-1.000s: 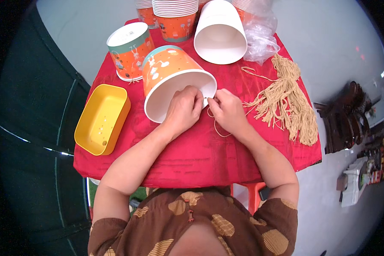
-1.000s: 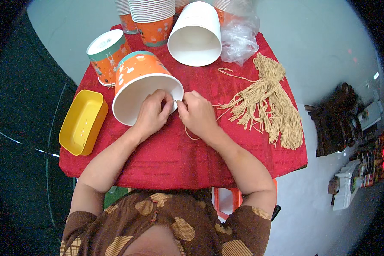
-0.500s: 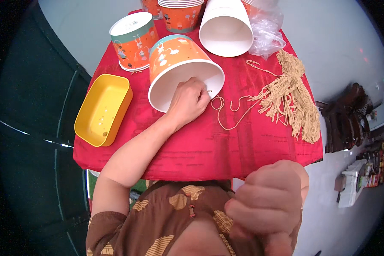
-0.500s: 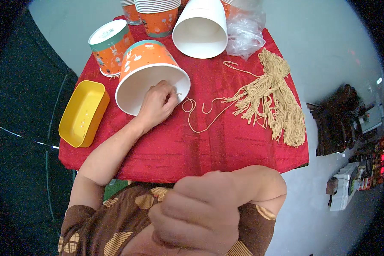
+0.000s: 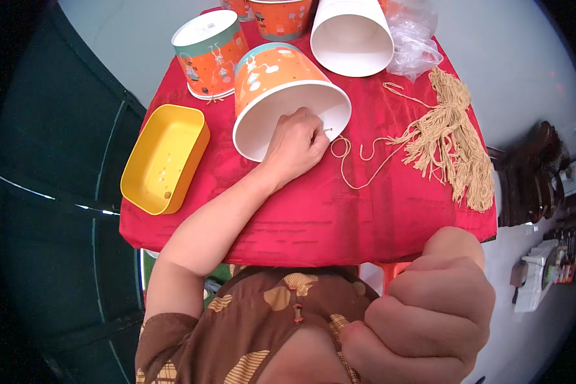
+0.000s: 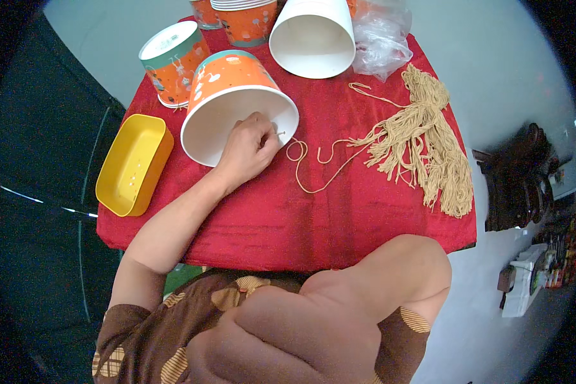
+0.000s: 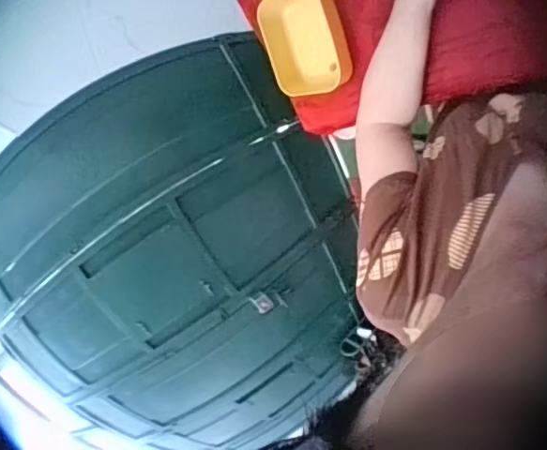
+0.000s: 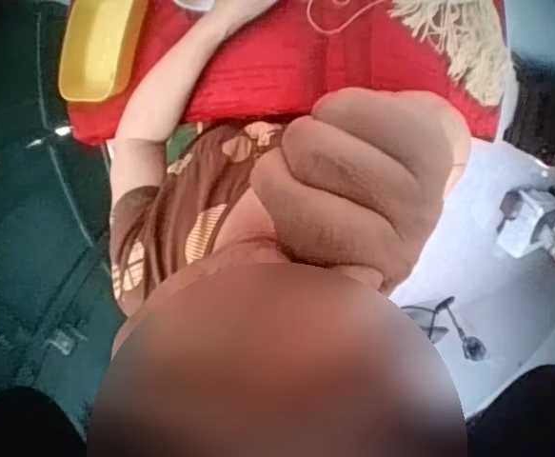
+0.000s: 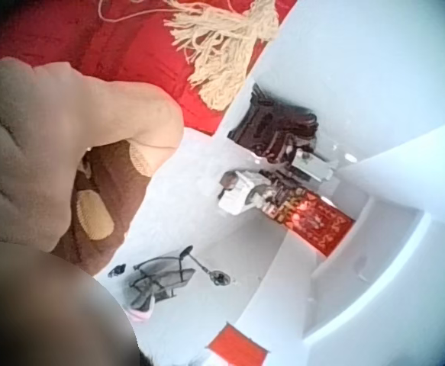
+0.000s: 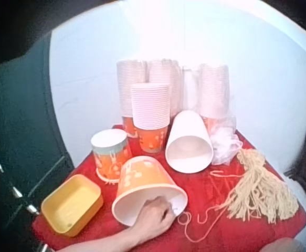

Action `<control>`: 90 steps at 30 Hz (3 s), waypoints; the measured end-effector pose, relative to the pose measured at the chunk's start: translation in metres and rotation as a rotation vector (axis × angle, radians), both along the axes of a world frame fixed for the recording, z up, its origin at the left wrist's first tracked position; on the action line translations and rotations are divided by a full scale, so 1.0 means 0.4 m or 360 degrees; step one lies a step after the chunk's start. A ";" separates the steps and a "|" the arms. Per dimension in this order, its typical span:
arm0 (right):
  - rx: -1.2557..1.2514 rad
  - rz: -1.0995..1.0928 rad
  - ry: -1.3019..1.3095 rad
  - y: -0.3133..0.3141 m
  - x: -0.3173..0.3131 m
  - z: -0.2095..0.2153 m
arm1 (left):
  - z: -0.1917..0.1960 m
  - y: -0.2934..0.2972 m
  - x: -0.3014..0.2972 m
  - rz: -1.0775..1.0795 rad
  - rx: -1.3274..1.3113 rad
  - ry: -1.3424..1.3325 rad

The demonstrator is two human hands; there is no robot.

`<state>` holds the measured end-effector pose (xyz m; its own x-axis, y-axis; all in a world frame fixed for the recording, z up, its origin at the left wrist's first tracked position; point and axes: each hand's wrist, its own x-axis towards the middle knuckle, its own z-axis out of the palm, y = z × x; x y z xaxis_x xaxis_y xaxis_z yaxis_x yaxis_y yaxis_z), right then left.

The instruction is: Threading string through a pre-punched paper cup to assemble a craft item.

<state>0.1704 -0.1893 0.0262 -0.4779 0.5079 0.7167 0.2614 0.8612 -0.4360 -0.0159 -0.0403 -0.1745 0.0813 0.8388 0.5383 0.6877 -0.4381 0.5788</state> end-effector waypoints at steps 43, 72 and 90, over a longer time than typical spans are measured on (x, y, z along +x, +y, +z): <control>-0.2279 0.0124 -0.0095 0.498 -0.033 -0.430 | 0.026 -0.016 0.002 -0.0489 -0.0027 -0.0483; -0.1593 0.0348 -0.0708 0.486 0.053 -0.358 | 0.018 -0.023 0.002 -0.0349 -0.0543 -0.0252; -0.0436 -0.0232 -0.0382 0.429 0.003 -0.410 | 0.015 -0.038 0.021 -0.0298 -0.0247 -0.0200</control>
<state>0.1715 -0.0176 -0.1379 -0.5244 0.7396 0.4218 0.4948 0.6679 -0.5560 -0.0076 -0.0555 -0.1687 0.1831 0.8887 0.4204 0.5215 -0.4503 0.7247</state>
